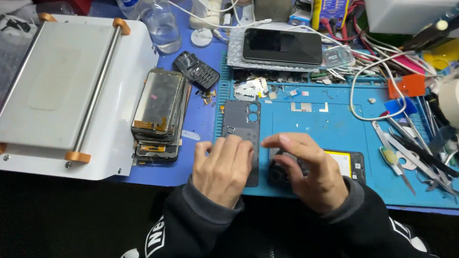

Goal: Assembling the internal components of a smartphone, specifically placing and screwing in the internal shield.

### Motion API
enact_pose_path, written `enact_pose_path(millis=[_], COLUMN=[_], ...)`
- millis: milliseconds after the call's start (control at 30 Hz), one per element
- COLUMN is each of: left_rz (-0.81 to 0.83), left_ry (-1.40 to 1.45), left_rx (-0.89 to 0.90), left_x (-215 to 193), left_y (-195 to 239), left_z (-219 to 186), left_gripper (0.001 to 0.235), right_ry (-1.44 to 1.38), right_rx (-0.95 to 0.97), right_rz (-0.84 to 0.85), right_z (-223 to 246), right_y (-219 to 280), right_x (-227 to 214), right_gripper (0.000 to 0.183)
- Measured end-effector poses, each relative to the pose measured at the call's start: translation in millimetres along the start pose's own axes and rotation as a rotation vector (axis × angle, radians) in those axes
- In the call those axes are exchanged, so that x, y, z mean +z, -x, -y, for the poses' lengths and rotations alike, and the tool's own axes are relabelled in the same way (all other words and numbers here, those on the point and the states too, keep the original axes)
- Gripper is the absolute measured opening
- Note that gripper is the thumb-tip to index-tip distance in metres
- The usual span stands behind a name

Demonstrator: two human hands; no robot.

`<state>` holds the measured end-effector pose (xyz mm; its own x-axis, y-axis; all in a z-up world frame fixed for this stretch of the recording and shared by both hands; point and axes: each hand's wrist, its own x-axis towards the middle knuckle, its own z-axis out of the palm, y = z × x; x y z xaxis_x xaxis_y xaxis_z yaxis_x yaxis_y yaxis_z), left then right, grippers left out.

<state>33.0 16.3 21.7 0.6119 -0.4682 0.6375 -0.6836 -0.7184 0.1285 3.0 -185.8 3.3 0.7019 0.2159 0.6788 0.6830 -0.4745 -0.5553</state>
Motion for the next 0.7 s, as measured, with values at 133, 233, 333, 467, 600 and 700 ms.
enact_pose_path(millis=[133,233,333,467,600,700], left_rz=[-0.041,-0.061,-0.063,-0.078,-0.07,-0.063], left_ry=[0.026,0.037,0.057,0.09,0.153,0.183], left_rx=[-0.058,-0.067,-0.061,-0.09,-0.16,-0.161], left_x=[3,2,0,-1,-1,0], left_y=[3,7,9,13,19,20], left_z=[0,1,3,6,10,9], left_gripper=[0.013,0.018,0.018,0.015,0.016,0.016], right_ry=[-0.027,0.055,0.001,-0.005,-0.061,-0.04], right_rx=[-0.039,-0.09,-0.063,-0.074,-0.073,-0.061], right_rz=[-0.007,-0.034,0.027,0.018,0.101,0.073], right_z=[-2,4,3,1,2,-28], right_y=[3,-5,-7,-7,-9,26], right_x=[2,-1,-2,-3,-5,3], right_gripper=[0.069,0.071,0.071,0.078,0.079,0.078])
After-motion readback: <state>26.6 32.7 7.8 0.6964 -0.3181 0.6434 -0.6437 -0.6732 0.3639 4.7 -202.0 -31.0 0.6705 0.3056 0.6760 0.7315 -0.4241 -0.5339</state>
